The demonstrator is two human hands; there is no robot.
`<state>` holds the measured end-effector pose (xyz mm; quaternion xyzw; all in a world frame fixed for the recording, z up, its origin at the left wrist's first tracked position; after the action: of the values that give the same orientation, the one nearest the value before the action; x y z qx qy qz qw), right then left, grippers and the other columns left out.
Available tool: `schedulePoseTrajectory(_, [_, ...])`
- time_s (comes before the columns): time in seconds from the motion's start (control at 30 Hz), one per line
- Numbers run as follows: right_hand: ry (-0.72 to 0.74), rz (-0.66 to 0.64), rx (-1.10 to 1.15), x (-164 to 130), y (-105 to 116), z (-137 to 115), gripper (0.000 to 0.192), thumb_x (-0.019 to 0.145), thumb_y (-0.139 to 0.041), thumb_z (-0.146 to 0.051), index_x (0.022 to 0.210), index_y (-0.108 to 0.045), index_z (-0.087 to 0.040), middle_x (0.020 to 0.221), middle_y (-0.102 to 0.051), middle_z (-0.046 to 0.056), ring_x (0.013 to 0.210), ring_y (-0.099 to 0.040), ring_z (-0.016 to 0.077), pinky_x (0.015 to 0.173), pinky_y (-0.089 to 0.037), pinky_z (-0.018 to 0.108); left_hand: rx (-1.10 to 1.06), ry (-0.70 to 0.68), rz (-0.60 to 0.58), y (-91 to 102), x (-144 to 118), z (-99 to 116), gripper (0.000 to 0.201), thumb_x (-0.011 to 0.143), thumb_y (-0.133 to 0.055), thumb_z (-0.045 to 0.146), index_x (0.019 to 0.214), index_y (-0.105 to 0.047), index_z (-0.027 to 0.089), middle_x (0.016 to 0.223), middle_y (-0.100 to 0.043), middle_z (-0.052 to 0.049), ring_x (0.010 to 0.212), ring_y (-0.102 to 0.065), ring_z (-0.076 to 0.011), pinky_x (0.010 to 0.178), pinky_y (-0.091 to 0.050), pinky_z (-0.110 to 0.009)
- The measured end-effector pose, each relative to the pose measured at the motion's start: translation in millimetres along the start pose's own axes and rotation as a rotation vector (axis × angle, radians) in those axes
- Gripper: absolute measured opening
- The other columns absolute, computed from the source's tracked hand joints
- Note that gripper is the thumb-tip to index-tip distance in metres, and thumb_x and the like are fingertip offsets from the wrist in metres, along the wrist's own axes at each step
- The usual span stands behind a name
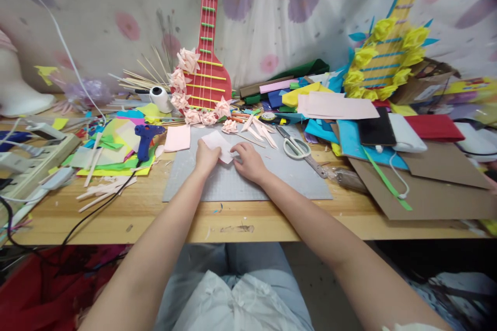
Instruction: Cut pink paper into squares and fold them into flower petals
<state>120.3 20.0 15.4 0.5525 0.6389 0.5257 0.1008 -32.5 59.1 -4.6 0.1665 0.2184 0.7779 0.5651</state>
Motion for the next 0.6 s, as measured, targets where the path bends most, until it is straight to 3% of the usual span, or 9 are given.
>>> schedulePoseTrajectory(0.13, [0.033,-0.064,-0.037,2,-6,-1,0.023,0.072,-0.048,-0.01,0.091,-0.055,-0.021,0.091,-0.056,0.006,0.093,-0.044,0.0211,0.08,-0.038,0.033,-0.057,-0.027,-0.102,-7.2,-3,2,0.05,0.071,-0.053,0.021,0.116,-0.032,0.019,0.107,-0.059,-0.007,0.087,-0.061,-0.0152,0.069,-0.05,-0.027])
schedulePoseTrajectory(0.2, [0.032,-0.078,-0.035,2,-8,0,0.016,0.073,-0.048,-0.012,0.085,-0.056,-0.02,0.087,-0.057,0.006,0.091,-0.044,0.0205,0.079,-0.038,0.032,-0.09,-0.097,-0.092,-3.9,-7,5,0.055,0.072,-0.05,0.02,0.122,-0.027,0.02,0.115,-0.055,-0.008,0.09,-0.06,-0.0143,0.072,-0.05,-0.027])
schedulePoseTrajectory(0.3, [0.016,-0.071,-0.022,2,-8,3,0.01,0.076,-0.049,-0.016,0.08,-0.057,-0.02,0.085,-0.057,0.005,0.089,-0.044,0.0195,0.079,-0.037,0.032,-0.014,-0.359,0.021,11.7,-20,16,0.063,0.065,-0.049,0.008,0.124,-0.032,0.021,0.128,-0.044,-0.009,0.111,-0.047,-0.0178,0.086,-0.046,-0.03])
schedulePoseTrajectory(0.33, [0.01,-0.064,-0.016,2,-8,4,0.009,0.076,-0.05,-0.017,0.079,-0.057,-0.02,0.085,-0.057,0.005,0.088,-0.045,0.0193,0.079,-0.037,0.031,0.051,-0.456,0.012,15.5,-26,20,0.063,0.061,-0.048,0.004,0.121,-0.037,0.021,0.126,-0.045,-0.008,0.116,-0.043,-0.019,0.092,-0.042,-0.032])
schedulePoseTrajectory(0.4, [0.006,-0.056,-0.002,1,-9,6,0.008,0.076,-0.051,-0.018,0.079,-0.058,-0.02,0.084,-0.057,0.004,0.088,-0.045,0.0188,0.079,-0.037,0.031,0.184,-0.573,-0.111,17.2,-36,25,0.064,0.057,-0.045,-0.001,0.118,-0.043,0.022,0.119,-0.052,-0.005,0.117,-0.04,-0.0197,0.098,-0.036,-0.036])
schedulePoseTrajectory(0.5, [-0.004,-0.054,0.03,1,-9,9,0.007,0.075,-0.051,-0.018,0.078,-0.058,-0.02,0.084,-0.058,0.004,0.088,-0.046,0.0181,0.08,-0.037,0.03,0.299,-0.579,-0.262,14.9,-43,27,0.063,0.06,-0.048,0.001,0.119,-0.044,0.024,0.106,-0.059,-0.004,0.111,-0.043,-0.0196,0.097,-0.036,-0.036])
schedulePoseTrajectory(0.6, [-0.02,-0.058,0.069,1,-8,10,0.007,0.075,-0.052,-0.018,0.079,-0.058,-0.019,0.084,-0.058,0.004,0.087,-0.046,0.0173,0.08,-0.037,0.03,0.321,-0.52,-0.285,11.0,-42,25,0.052,0.068,-0.052,0.013,0.118,-0.044,0.024,0.094,-0.062,-0.002,0.102,-0.049,-0.0187,0.095,-0.035,-0.036])
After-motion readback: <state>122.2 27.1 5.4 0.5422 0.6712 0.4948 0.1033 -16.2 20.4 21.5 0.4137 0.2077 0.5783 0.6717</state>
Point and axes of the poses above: each hand's wrist, its own x-axis towards the middle knuckle, its own y-axis out of the back of the hand, z = x × y, the point moved 4 cm from there along x, towards the middle knuckle
